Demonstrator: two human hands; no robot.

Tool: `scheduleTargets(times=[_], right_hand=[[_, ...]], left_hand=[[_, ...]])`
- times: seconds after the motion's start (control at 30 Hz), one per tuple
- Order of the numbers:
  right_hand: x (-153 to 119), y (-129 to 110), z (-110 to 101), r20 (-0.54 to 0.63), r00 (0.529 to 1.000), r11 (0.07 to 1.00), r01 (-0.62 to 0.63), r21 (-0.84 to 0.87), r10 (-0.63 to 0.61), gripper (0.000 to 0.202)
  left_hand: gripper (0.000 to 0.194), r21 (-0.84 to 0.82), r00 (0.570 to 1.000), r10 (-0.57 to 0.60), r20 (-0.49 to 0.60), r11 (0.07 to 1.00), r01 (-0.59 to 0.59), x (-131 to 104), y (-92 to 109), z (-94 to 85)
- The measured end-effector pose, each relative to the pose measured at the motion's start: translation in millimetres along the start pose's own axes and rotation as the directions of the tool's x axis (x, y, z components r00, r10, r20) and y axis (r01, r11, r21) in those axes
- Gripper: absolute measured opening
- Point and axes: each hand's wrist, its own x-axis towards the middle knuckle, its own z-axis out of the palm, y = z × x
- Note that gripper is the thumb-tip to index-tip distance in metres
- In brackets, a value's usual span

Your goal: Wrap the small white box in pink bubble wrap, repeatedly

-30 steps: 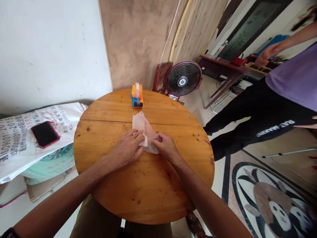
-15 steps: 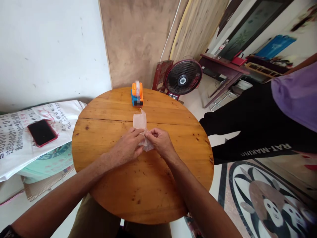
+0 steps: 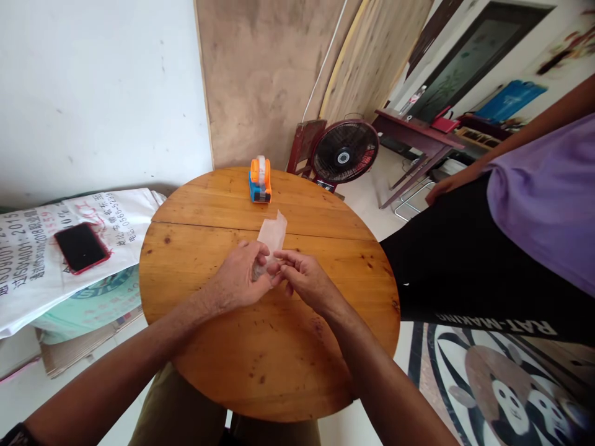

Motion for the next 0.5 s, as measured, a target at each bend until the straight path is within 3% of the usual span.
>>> scheduleTargets(times=[0.1,0.2,0.37,0.43,0.5], right_hand=[[4.9,0.7,-3.5,0.056,0.997,0.991,0.051,-0.127,-0.044,0.039],[7.5,-0.5,-7.3,0.106,0.992,0.973,0.083,-0.213,-0.061,0.046],[8.8,-10.7,-16.1,-0.016,0.995,0.938,0.086,-0.336,-0.097,0.047],[14.0,-15.9,-35.4,-0.070,0.990,0.919,0.083,-0.386,-0.119,0.040],[22.1,-19.9,-71.4,-0.156,0.962,0.844,0.113,-0.524,-0.225,0.029]], left_hand=[[0.021,0.012,0.992,-0.122,-0.034,0.992,0.123,4.4,0.6,5.9],[0.013,0.069,0.994,-0.102,-0.032,0.992,0.104,7.1,-3.9,14.3],[0.006,0.077,0.999,-0.039,-0.018,0.996,0.041,5.8,-13.5,21.6],[0.011,0.071,0.999,-0.029,-0.032,0.997,0.031,4.8,-14.5,22.3],[0.015,0.055,0.998,-0.038,-0.050,0.998,0.040,3.8,-13.1,22.5]])
